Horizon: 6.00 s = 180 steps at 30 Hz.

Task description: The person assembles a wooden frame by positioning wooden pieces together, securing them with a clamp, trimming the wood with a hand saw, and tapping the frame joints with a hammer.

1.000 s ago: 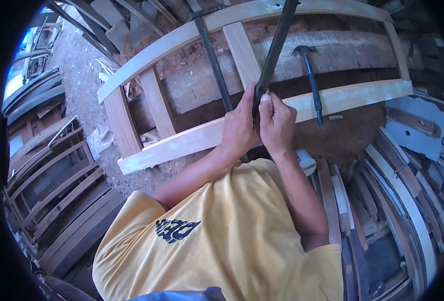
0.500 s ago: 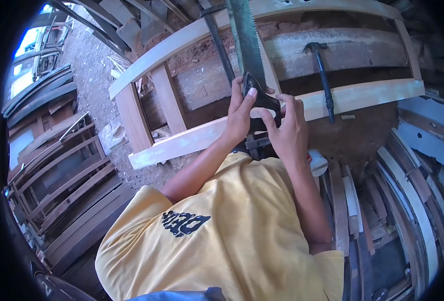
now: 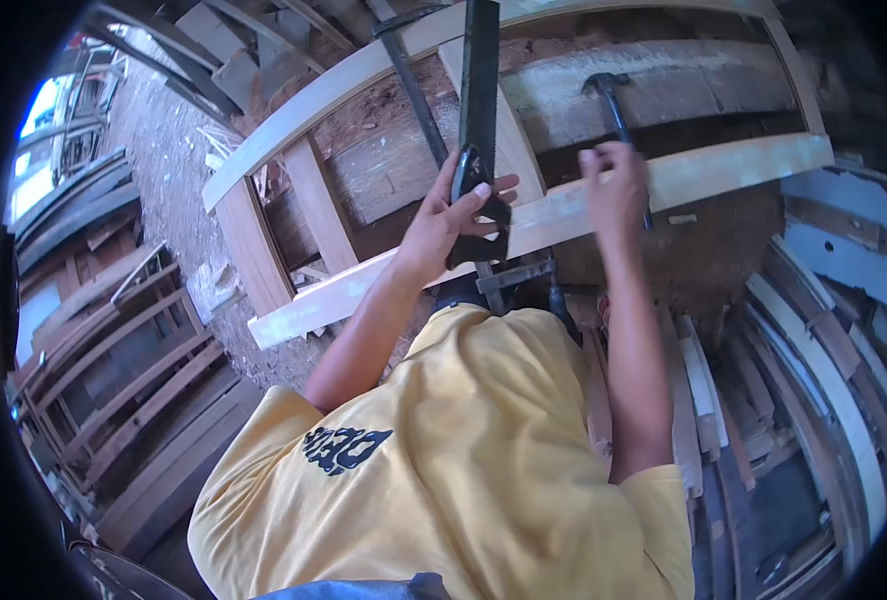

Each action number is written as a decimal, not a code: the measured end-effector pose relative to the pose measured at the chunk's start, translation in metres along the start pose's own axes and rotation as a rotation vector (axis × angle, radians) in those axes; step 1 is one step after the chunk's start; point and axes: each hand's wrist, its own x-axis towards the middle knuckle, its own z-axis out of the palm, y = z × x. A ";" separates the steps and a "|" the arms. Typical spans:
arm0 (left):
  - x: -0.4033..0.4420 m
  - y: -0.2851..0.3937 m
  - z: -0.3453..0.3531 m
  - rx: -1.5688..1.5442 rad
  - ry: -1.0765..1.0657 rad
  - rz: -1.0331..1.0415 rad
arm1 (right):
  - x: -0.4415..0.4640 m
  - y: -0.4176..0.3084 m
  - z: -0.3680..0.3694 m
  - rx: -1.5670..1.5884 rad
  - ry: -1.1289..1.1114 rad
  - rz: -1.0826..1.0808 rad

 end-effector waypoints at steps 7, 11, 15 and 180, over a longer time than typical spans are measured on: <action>-0.028 0.062 -0.036 -0.365 -0.218 -0.168 | 0.125 0.144 0.053 -0.360 -0.526 -0.253; -0.045 0.076 -0.056 -0.552 -0.283 -0.143 | 0.145 0.164 0.039 0.214 -0.691 0.123; -0.042 0.082 -0.050 -0.295 -0.041 -0.060 | 0.129 0.132 0.047 0.181 -0.446 0.311; 0.127 -0.136 -0.075 0.846 0.182 -0.331 | -0.057 0.025 -0.190 0.501 -0.470 0.199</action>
